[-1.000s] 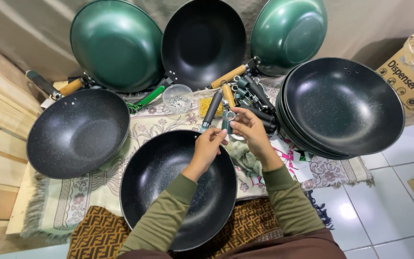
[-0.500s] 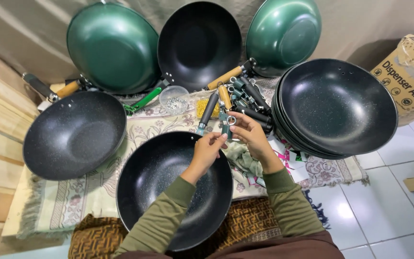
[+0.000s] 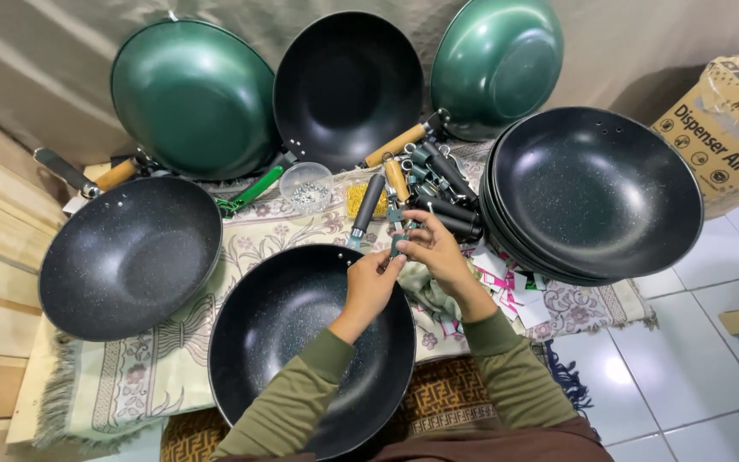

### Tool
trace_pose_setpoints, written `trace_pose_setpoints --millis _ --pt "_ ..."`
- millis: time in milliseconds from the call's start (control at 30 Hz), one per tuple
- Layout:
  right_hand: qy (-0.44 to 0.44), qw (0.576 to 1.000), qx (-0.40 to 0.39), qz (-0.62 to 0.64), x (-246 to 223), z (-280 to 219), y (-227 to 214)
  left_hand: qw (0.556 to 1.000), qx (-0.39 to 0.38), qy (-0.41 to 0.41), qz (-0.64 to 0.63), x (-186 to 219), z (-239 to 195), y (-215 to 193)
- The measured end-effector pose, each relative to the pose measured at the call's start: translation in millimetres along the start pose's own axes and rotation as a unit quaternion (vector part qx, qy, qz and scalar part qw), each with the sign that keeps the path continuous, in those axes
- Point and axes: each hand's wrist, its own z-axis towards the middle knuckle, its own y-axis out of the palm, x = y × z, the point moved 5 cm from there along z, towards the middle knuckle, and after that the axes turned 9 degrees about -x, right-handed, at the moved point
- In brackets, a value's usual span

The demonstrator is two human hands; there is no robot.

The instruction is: Assembling handles onto various pans using a screwdriver and screws

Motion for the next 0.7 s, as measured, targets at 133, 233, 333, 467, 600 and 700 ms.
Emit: trace_pose_setpoints --millis 133,233,333,467,600,700 --pt "0.036 0.999 -0.008 -0.032 12.2 6.3 5.8 0.996 0.049 0.046 0.062 3.9 -2.5 -0.9" --pt "0.043 0.999 0.010 -0.025 23.6 5.8 8.7 0.987 0.087 0.097 0.099 2.8 -4.0 -2.6" --pt "0.039 0.999 0.036 -0.003 17.8 6.5 13.9 0.982 0.118 0.122 0.077 -0.1 0.5 -1.9" --pt "0.034 0.995 0.066 0.061 30.6 9.4 12.3 0.986 0.112 0.122 0.011 -17.6 4.4 -1.7" --pt "0.017 0.992 0.091 0.089 45.6 17.0 11.2 0.988 0.114 0.096 -0.031 -18.8 7.1 -10.7" --pt "0.020 0.993 0.085 0.080 12.9 5.8 40.0 0.986 0.137 0.100 0.004 -22.5 10.4 -8.5"
